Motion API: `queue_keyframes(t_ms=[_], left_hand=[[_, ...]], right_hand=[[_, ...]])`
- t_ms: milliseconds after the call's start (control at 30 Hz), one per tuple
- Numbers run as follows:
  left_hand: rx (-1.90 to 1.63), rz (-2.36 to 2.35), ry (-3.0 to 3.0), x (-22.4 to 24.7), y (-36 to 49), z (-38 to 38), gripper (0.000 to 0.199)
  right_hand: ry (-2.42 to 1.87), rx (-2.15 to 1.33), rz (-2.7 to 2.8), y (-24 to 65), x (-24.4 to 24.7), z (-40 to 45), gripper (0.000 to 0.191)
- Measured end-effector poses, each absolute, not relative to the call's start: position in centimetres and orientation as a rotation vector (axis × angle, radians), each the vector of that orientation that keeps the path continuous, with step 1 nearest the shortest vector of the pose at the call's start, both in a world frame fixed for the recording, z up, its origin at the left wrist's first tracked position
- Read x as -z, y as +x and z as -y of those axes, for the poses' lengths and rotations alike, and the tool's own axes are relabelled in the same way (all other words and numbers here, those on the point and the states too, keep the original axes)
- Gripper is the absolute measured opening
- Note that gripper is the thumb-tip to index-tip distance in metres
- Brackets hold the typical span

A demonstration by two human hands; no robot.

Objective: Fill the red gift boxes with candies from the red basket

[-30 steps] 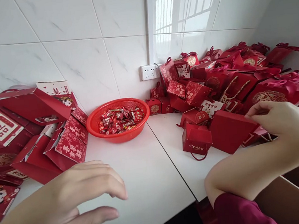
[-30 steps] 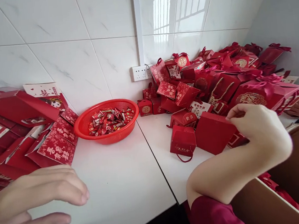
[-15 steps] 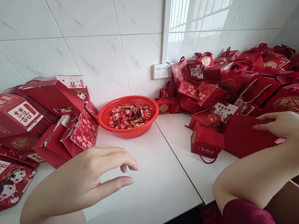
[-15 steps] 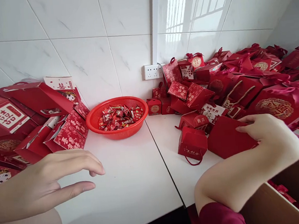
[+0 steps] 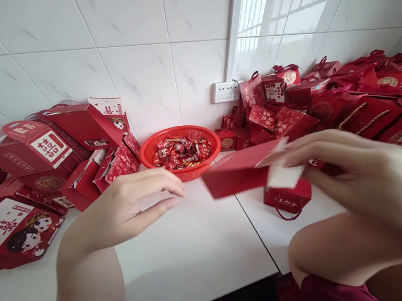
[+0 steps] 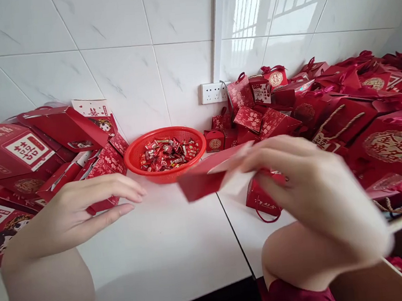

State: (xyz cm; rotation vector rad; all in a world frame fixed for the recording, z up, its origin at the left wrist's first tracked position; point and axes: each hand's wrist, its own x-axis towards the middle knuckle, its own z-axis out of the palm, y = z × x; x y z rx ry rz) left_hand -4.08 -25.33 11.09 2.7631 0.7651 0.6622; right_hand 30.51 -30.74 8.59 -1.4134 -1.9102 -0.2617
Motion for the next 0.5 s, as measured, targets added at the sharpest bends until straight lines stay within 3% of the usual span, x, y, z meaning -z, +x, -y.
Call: queue_keyframes(t_ms=[100, 200, 367, 500], left_hand=[[-0.736, -0.797, 2.704, -10.8, -3.8, 24.6, 0.016], [-0.722, -0.799, 2.644, -9.8, -3.4, 24.0, 0.015], [-0.666, -0.797, 2.662, -7.9, -3.3, 23.2, 0.019], [-0.421, -1.013, 2.603, -7.5, -3.9, 22.7, 0.023]], right_hand=[[-0.916, 0.180, 2.325, 26.0, -8.5, 27.4, 0.032], [-0.725, 0.135, 2.465, 23.1, -7.4, 24.7, 0.033], [-0.534, 0.412, 2.447, 21.0, -6.2, 23.6, 0.025], [-0.643, 0.280, 2.508, 21.0, -5.8, 23.2, 0.026]])
